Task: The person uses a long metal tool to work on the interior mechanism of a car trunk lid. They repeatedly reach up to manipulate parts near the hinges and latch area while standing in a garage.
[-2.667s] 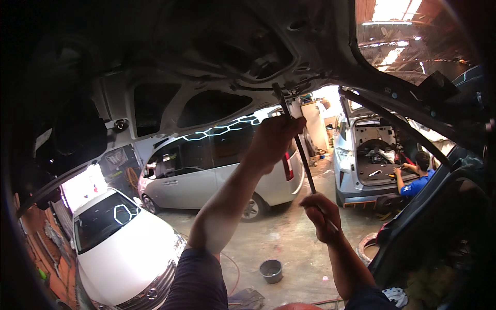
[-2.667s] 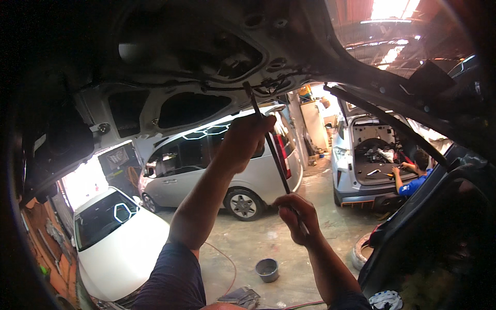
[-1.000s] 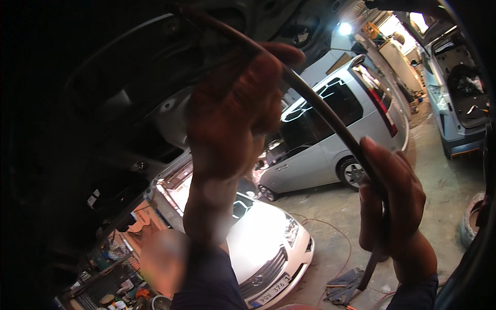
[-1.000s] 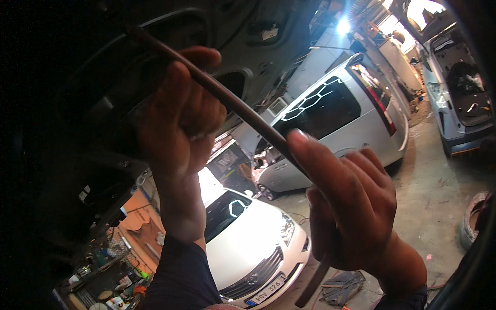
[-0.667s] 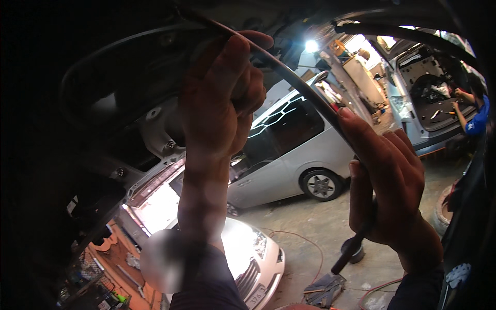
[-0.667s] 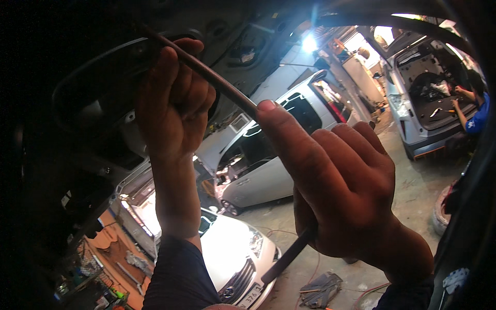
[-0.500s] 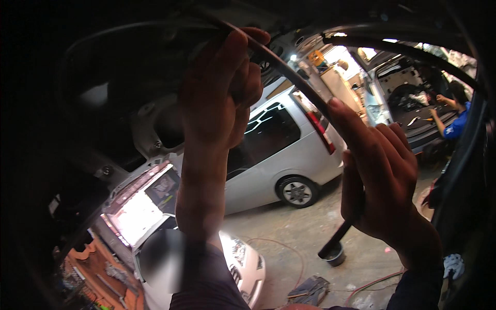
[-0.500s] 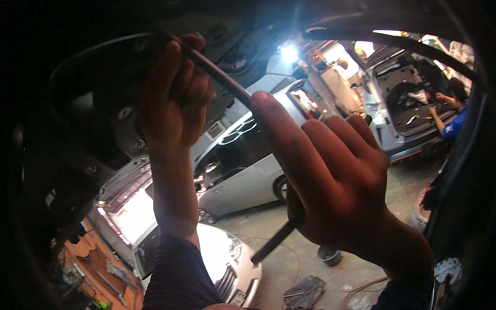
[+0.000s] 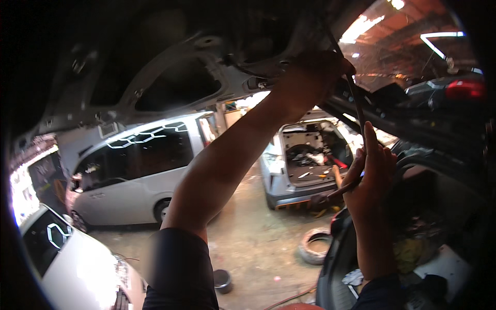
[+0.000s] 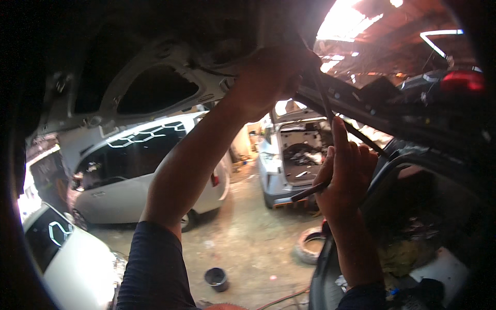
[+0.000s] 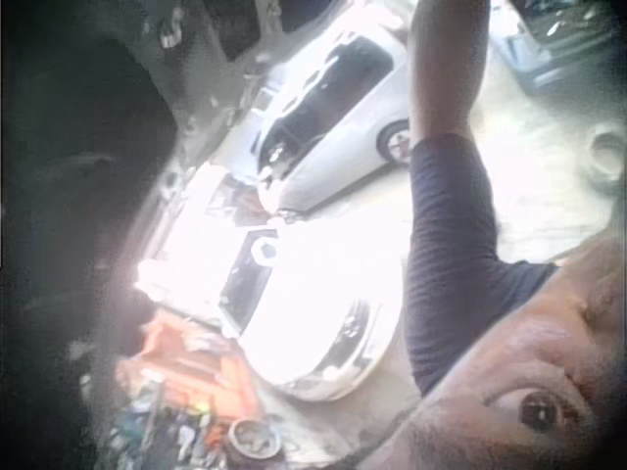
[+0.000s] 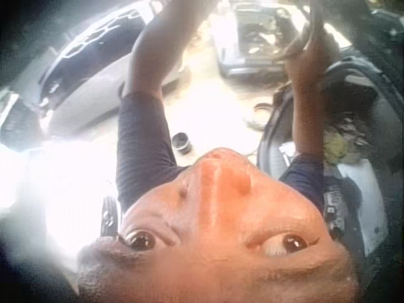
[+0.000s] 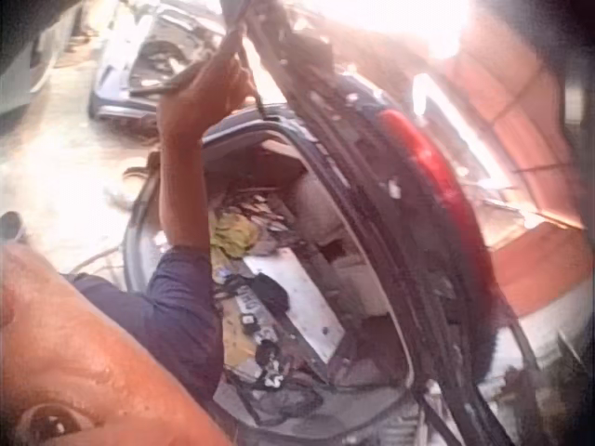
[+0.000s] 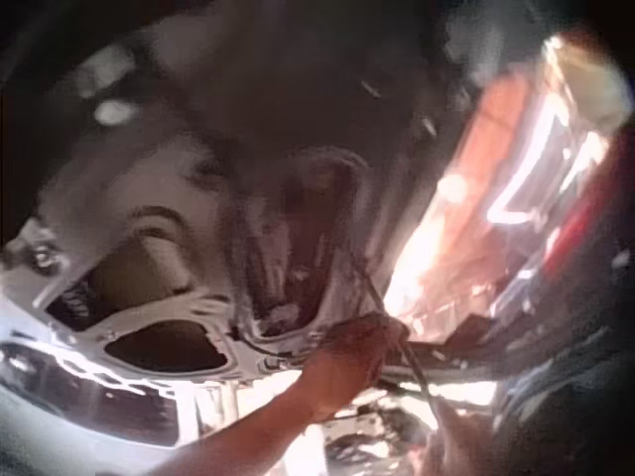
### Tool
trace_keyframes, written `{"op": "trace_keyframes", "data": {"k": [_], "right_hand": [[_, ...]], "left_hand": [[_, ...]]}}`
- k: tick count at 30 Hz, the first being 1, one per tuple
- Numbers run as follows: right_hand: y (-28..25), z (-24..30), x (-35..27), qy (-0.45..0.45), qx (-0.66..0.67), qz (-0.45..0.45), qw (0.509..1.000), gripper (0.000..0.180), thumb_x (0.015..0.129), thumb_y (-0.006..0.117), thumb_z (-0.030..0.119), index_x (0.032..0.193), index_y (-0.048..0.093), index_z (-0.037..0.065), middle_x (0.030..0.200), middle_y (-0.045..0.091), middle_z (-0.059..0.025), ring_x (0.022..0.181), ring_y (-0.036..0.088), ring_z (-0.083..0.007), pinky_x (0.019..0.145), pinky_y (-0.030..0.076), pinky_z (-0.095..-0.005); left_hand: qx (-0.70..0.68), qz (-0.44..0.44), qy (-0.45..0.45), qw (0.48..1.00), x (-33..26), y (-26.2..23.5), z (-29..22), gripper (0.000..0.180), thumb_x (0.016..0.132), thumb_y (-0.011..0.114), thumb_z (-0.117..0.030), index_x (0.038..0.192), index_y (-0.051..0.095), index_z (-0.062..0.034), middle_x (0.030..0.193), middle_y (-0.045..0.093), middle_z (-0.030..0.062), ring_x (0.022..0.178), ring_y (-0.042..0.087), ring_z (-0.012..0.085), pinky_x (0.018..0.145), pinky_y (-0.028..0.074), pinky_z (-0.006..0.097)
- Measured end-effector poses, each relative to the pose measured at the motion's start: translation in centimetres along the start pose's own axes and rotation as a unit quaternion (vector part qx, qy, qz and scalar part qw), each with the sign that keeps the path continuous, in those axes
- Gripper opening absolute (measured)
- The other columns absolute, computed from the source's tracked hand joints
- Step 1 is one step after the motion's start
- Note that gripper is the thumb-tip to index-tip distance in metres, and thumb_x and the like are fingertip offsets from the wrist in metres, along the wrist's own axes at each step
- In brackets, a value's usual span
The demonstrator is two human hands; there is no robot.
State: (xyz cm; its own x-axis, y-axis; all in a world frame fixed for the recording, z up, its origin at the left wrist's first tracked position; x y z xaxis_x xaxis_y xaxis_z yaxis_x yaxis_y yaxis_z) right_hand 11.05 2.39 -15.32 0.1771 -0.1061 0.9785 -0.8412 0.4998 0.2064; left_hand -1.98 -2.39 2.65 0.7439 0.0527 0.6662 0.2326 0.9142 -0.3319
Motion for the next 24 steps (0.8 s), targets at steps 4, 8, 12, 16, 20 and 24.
{"op": "trace_keyframes", "data": {"k": [4,8,12,16,20,24], "right_hand": [[0.8,-1.6,0.9,0.029,0.076,-0.015,0.997,0.045,0.096,0.051,0.003,0.141,0.050,-0.004,0.125,0.065,-0.0231,0.093,0.067,-0.0306,0.087,0.051,-0.0417],[0.6,0.1,1.4,0.025,0.131,-0.027,0.991,0.047,0.097,0.054,0.008,0.143,0.048,-0.002,0.102,0.068,-0.0135,0.072,0.056,-0.0148,0.068,0.045,-0.0277],[-0.2,-0.2,0.4,0.156,0.298,0.026,0.941,0.049,0.097,0.059,0.015,0.144,0.048,0.002,0.081,0.055,0.0007,0.066,0.040,-0.0042,0.062,0.033,-0.0210],[0.8,-0.9,0.7,0.198,0.443,0.009,0.874,0.050,0.097,0.061,0.015,0.144,0.047,0.005,0.081,0.053,0.0058,0.067,0.037,-0.0018,0.062,0.030,-0.0193],[0.4,0.8,1.0,0.156,0.414,0.020,0.896,0.047,0.098,0.057,0.010,0.143,0.046,0.003,0.083,0.055,0.0048,0.067,0.039,-0.0020,0.062,0.032,-0.0189],[-2.0,0.4,-3.2,0.124,0.254,0.059,0.957,0.050,0.095,0.058,0.007,0.142,0.045,-0.002,0.095,0.064,-0.0097,0.069,0.056,-0.0108,0.066,0.046,-0.0257]], "left_hand": [[0.063,-0.064,0.042,0.995,1.0,1.8,1.3,0.019,0.086,0.063,-0.008,0.102,0.072,-0.0093,0.094,0.071,0.0126,0.085,0.070,0.0284,0.076,0.057,0.041],[0.024,-0.064,0.022,0.997,1.0,1.4,1.6,0.018,0.090,0.061,-0.014,0.102,0.072,-0.0076,0.092,0.072,0.0146,0.085,0.071,0.0284,0.075,0.057,0.041],[-0.222,-0.002,-0.184,0.958,1.5,0.8,-0.3,0.016,0.089,0.060,-0.012,0.099,0.071,-0.0071,0.094,0.072,0.0145,0.084,0.071,0.0282,0.078,0.057,0.040],[-0.023,-0.073,-0.018,0.997,1.2,1.4,0.5,0.027,0.101,0.050,-0.020,0.097,0.071,-0.0035,0.093,0.071,0.0152,0.084,0.071,0.0274,0.079,0.056,0.039],[-0.098,0.012,-0.117,0.988,0.2,2.1,1.5,0.039,0.105,0.045,-0.031,0.098,0.070,-0.0024,0.094,0.071,0.0155,0.087,0.070,0.0273,0.079,0.054,0.040],[-0.235,0.105,-0.244,0.935,-1.1,0.3,-3.2,0.034,0.105,0.047,-0.029,0.102,0.070,-0.0054,0.094,0.069,0.0176,0.092,0.069,0.0268,0.079,0.054,0.040]]}}
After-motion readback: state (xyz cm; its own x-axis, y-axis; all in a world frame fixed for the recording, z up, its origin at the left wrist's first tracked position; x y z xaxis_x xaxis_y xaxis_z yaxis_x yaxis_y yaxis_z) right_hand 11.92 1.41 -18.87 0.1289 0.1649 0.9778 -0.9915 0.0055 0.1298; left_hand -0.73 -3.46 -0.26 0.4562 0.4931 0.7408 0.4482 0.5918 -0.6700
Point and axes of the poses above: each hand's wrist, its own x-axis towards the middle knuckle, its own y-axis out of the palm, z = x × y, the point moved 2 cm from there along x, towards the middle knuckle
